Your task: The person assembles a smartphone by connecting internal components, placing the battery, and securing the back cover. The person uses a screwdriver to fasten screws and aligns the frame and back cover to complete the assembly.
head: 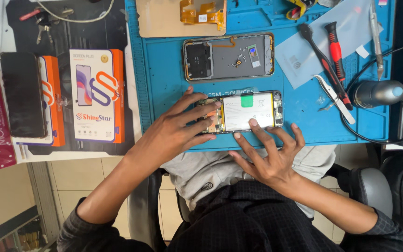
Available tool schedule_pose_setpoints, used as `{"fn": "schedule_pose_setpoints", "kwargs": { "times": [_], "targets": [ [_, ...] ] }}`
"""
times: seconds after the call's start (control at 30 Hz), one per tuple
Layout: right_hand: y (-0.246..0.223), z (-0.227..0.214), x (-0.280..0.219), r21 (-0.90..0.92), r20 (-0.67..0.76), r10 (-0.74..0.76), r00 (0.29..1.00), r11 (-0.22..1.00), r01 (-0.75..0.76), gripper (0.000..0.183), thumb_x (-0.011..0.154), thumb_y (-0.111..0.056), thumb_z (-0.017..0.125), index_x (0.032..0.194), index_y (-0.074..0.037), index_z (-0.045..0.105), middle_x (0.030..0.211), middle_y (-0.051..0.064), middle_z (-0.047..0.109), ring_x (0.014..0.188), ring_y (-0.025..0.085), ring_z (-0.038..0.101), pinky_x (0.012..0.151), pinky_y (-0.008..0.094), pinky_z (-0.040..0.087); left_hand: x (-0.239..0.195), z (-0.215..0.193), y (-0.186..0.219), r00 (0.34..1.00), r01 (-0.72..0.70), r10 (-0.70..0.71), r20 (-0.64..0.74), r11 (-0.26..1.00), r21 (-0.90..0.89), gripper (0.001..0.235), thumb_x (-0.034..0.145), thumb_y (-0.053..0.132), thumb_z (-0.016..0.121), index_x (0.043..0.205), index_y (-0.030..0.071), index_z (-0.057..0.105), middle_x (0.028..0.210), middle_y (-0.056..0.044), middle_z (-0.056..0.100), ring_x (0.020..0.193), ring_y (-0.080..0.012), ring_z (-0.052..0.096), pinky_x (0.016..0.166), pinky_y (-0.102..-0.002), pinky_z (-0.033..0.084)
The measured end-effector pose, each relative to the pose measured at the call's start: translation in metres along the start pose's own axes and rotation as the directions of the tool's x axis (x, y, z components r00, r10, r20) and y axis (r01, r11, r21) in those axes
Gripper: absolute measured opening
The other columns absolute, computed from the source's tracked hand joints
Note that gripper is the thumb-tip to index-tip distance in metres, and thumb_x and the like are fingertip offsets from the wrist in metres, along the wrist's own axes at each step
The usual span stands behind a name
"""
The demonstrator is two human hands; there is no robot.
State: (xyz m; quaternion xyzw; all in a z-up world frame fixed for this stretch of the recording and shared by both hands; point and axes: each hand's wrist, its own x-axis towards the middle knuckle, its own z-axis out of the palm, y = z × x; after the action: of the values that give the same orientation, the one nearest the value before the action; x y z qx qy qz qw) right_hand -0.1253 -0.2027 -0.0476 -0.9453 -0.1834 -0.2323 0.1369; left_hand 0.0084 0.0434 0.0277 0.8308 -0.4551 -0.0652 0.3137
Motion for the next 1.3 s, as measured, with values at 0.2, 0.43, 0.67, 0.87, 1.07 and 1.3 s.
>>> {"fn": "schedule_pose_setpoints", "kwargs": {
  "times": [0.2,0.43,0.67,0.87,1.07,1.3],
  "targets": [
    [0.000,0.002,-0.002,0.010,0.003,0.003,1.000,1.000,-0.003,0.042,0.092,-0.047,0.083,0.124,-0.021,0.078,0.141,0.010,0.061,0.117,0.034,0.049,0.117,0.059,0.019,0.000,0.000,-0.001,1.000,-0.016,0.016,-0.001,1.000,0.010,0.035,0.085,0.025,0.080,0.111,0.003,0.071,0.134,-0.007,0.064,0.132,-0.0284,0.054,0.124,-0.052,0.035],
    [0.000,0.000,-0.002,0.007,0.017,0.008,1.000,1.000,-0.008,0.042,0.092,-0.047,0.082,0.125,-0.022,0.078,0.140,0.010,0.061,0.117,0.033,0.047,0.117,0.058,0.018,0.001,0.001,-0.004,1.000,-0.023,0.023,0.001,1.000,-0.004,0.037,0.084,0.025,0.079,0.112,0.002,0.071,0.134,-0.007,0.064,0.132,-0.0290,0.055,0.124,-0.053,0.036],
    [0.001,-0.005,0.000,0.061,0.039,0.026,0.999,0.998,-0.029,0.045,0.090,-0.051,0.081,0.123,-0.021,0.078,0.139,0.011,0.063,0.119,0.033,0.047,0.118,0.058,0.013,-0.003,0.006,-0.008,0.999,-0.025,0.024,-0.026,0.999,-0.031,0.038,0.084,0.024,0.080,0.113,0.002,0.069,0.136,-0.008,0.064,0.132,-0.0307,0.055,0.123,-0.052,0.036],
    [0.011,-0.025,0.012,0.210,-0.028,0.109,0.994,0.973,-0.101,0.040,0.086,-0.043,0.083,0.118,-0.019,0.077,0.130,0.010,0.062,0.124,0.036,0.045,0.120,0.059,0.018,-0.004,0.007,-0.007,0.997,-0.024,0.024,-0.070,1.000,-0.006,0.044,0.085,0.028,0.081,0.118,0.002,0.068,0.137,-0.010,0.063,0.134,-0.0313,0.056,0.124,-0.053,0.037],
    [0.059,-0.054,0.055,0.314,-0.006,0.183,0.983,0.934,-0.172,0.027,0.089,-0.008,0.086,0.115,-0.006,0.076,0.118,0.011,0.068,0.109,0.029,0.061,0.095,0.043,0.045,0.013,-0.010,-0.011,0.979,-0.029,0.032,-0.199,0.999,0.019,0.043,0.088,0.031,0.083,0.117,0.003,0.067,0.125,-0.010,0.067,0.115,-0.0271,0.067,0.103,-0.045,0.052],
    [0.067,-0.065,0.084,0.354,0.029,0.185,0.982,0.917,-0.183,0.022,0.097,0.004,0.083,0.117,0.001,0.075,0.105,0.012,0.069,0.091,0.022,0.067,0.076,0.029,0.051,0.051,-0.029,-0.034,0.955,-0.049,0.084,-0.284,0.990,0.129,0.017,0.103,0.010,0.075,0.118,0.004,0.069,0.118,-0.007,0.071,0.106,-0.0246,0.070,0.091,-0.037,0.058]
  ]
}}
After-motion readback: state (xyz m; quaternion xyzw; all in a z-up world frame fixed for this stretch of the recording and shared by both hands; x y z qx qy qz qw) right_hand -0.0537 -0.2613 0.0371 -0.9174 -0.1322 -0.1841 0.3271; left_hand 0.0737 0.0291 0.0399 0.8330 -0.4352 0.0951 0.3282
